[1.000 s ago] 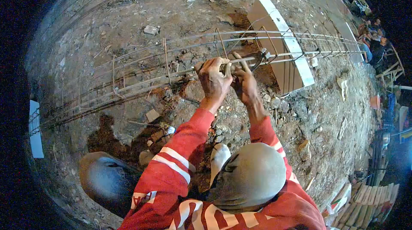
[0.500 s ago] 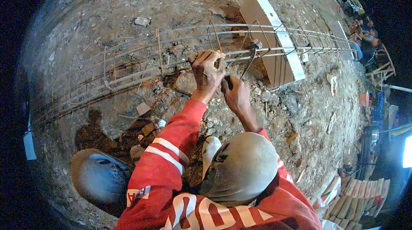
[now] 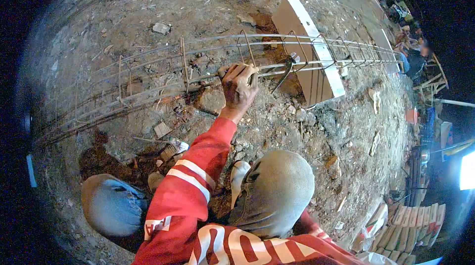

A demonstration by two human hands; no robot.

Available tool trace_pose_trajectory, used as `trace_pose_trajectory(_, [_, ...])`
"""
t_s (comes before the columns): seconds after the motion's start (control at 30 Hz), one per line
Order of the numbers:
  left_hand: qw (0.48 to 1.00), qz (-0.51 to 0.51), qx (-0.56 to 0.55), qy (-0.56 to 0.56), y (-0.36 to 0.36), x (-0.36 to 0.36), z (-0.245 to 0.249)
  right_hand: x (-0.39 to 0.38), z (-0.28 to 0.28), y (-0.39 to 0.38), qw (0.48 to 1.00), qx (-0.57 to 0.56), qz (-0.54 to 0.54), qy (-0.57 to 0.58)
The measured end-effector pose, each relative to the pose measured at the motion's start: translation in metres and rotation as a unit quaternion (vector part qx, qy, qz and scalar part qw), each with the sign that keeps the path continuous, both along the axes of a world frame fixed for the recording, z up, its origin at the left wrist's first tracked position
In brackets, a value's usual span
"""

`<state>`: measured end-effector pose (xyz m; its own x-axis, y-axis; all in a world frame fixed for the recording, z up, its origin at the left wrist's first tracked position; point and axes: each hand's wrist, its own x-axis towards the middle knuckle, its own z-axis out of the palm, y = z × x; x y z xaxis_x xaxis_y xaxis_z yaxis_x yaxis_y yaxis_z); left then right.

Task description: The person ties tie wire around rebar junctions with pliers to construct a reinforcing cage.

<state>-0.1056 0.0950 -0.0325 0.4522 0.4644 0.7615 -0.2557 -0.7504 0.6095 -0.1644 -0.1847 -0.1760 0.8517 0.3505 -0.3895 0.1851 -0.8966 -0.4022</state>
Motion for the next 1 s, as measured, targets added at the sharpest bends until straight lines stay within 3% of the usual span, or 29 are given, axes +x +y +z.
trace_pose_trajectory(0.1, [1.000,0.000,0.004,0.012,0.001,-0.002,0.004,-0.004,0.027,0.010,0.990,0.136,-0.033,-0.008])
trace_pose_trajectory(0.27, [0.999,0.002,0.013,0.032,0.000,-0.003,0.004,-0.024,0.157,0.078,0.922,0.373,-0.104,-0.024])
trace_pose_trajectory(0.3, [0.999,0.006,0.020,0.034,0.001,-0.003,0.004,-0.015,0.128,0.055,0.900,0.419,-0.113,-0.028])
trace_pose_trajectory(0.33, [1.000,-0.008,0.014,0.019,0.001,-0.002,0.001,0.008,0.167,0.096,0.902,0.423,-0.065,0.049])
trace_pose_trajectory(0.4, [0.999,-0.024,0.017,0.026,0.002,-0.005,0.002,0.046,0.151,0.134,0.866,0.491,-0.055,0.077])
trace_pose_trajectory(0.43, [0.999,-0.042,0.013,0.033,0.006,-0.006,0.003,0.058,0.128,0.141,0.868,0.493,-0.056,0.026])
trace_pose_trajectory(0.5, [0.998,-0.050,0.041,0.023,0.014,-0.009,0.004,0.039,0.168,0.152,0.921,0.357,-0.151,0.028])
trace_pose_trajectory(0.53, [0.996,-0.062,0.057,0.013,0.015,-0.012,0.004,0.031,0.179,0.152,0.920,0.359,-0.151,0.032])
trace_pose_trajectory(0.6, [0.994,-0.068,0.089,0.009,0.015,-0.012,0.000,0.021,0.197,0.148,0.920,0.285,-0.053,-0.264])
trace_pose_trajectory(0.63, [0.993,-0.071,0.089,0.012,0.015,-0.012,0.000,0.023,0.209,0.150,0.921,0.284,-0.056,-0.262])
trace_pose_trajectory(0.7, [0.990,-0.053,0.128,-0.007,0.014,-0.012,0.002,0.044,0.235,0.162,0.904,0.209,0.097,-0.359])
trace_pose_trajectory(0.83, [0.994,-0.035,0.103,0.027,0.012,-0.005,0.001,0.102,0.258,0.162,0.909,0.263,0.017,-0.324])
trace_pose_trajectory(0.9, [0.991,-0.040,0.125,0.003,0.014,-0.004,0.002,0.123,0.232,0.131,0.945,0.273,-0.060,-0.170])
trace_pose_trajectory(0.93, [0.994,-0.054,0.093,0.020,0.013,-0.004,0.003,0.122,0.200,0.114,0.938,0.325,-0.047,-0.110])
trace_pose_trajectory(0.97, [0.995,-0.068,0.060,0.037,0.012,-0.005,0.003,0.110,0.161,0.100,0.925,0.376,-0.034,-0.050])
trace_pose_trajectory(1.0, [0.994,-0.073,0.054,0.059,0.011,-0.008,0.007,0.088,0.127,0.105,0.861,0.462,-0.155,0.146])
